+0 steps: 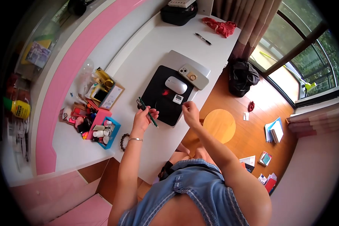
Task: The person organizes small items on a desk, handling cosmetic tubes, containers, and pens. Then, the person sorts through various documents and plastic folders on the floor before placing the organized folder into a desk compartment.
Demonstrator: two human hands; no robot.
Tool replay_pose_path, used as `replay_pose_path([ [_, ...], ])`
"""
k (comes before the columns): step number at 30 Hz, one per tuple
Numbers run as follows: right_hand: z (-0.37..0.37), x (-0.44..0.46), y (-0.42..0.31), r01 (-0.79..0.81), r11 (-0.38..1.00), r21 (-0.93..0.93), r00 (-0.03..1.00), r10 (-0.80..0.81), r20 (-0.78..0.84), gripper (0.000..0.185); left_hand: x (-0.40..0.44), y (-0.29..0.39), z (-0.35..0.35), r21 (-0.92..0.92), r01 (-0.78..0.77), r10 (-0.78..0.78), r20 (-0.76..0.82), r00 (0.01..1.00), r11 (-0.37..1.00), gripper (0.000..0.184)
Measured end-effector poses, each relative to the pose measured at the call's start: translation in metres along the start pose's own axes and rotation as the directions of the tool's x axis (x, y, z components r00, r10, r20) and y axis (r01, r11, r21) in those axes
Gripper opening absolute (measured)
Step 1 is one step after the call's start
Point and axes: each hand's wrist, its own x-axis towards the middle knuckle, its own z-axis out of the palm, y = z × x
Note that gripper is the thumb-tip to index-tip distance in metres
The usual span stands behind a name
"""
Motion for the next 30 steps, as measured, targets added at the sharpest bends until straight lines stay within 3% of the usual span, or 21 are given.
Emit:
replay_pose_path([
  [2,0.011,-0.006,-0.009,0.150,0.986,0.074,0.971,-0.161,0.176,0.022,0.002,-0.005,0.009,-0.026,-0.098,0.099,0.071,0.993,0.995,0.009],
  [4,0.016,-0.016,-0.038,0.145,0.981,0.127,0.942,-0.176,0.287,0.023,0.005,-0.008,0.022,-0.050,-0.151,0.155,0.103,0.982,0.987,0.007],
  [6,0.030,-0.020,-0.053,0.075,0.981,0.180,0.864,-0.154,0.480,0.023,0.006,-0.013,0.028,-0.186,-0.234,0.260,0.130,0.957,0.954,0.008],
  [7,0.036,-0.019,-0.058,-0.035,0.978,0.204,0.828,-0.085,0.554,0.023,0.009,-0.014,0.025,-0.244,-0.258,0.298,0.146,0.943,0.935,0.007],
  [10,0.051,-0.017,-0.066,0.005,0.988,0.154,0.815,-0.093,0.572,0.019,0.000,-0.006,0.020,-0.339,-0.274,0.337,0.143,0.930,0.900,0.007],
  [12,0.056,-0.016,-0.072,-0.057,0.988,0.146,0.750,-0.054,0.659,0.019,-0.011,0.006,0.015,-0.324,-0.302,0.359,0.134,0.924,0.897,0.007],
  [14,0.061,-0.019,-0.082,-0.004,0.995,0.098,0.704,-0.067,0.707,0.021,-0.024,0.017,0.008,-0.298,-0.305,0.346,0.095,0.933,0.905,0.009],
  [16,0.064,-0.023,-0.102,0.000,0.999,0.034,0.704,-0.024,0.709,0.021,-0.031,0.024,0.000,-0.228,-0.310,0.335,0.084,0.938,0.923,0.012],
  [18,0.073,-0.014,-0.093,-0.012,0.996,0.085,0.694,-0.053,0.718,0.020,-0.036,0.031,-0.013,-0.222,-0.344,0.355,0.011,0.935,0.912,0.015],
  [20,0.070,-0.011,-0.104,0.130,0.991,-0.015,0.646,-0.073,0.760,0.019,-0.047,0.041,-0.021,-0.174,-0.438,0.413,-0.162,0.896,0.882,0.022],
  [21,0.070,-0.008,-0.105,0.146,0.987,-0.065,0.636,-0.043,0.770,0.017,-0.052,0.044,-0.028,-0.147,-0.489,0.458,-0.201,0.866,0.860,0.034],
  [22,0.070,-0.003,-0.103,0.196,0.978,-0.064,0.615,-0.072,0.785,0.017,-0.056,0.046,-0.036,-0.149,-0.497,0.462,-0.218,0.860,0.855,0.034],
  [24,0.068,0.000,-0.110,0.247,0.964,-0.101,0.586,-0.065,0.808,0.018,-0.061,0.050,-0.053,0.072,-0.503,0.508,-0.151,0.848,0.861,0.036],
  [28,0.067,0.008,-0.122,0.306,0.941,-0.143,0.580,-0.065,0.812,0.020,-0.064,0.047,-0.063,0.165,-0.436,0.460,-0.165,0.872,0.885,0.022],
  [30,0.064,0.010,-0.131,0.303,0.951,-0.067,0.591,-0.133,0.795,0.024,-0.060,0.045,-0.061,0.141,-0.430,0.450,-0.182,0.874,0.892,0.022],
])
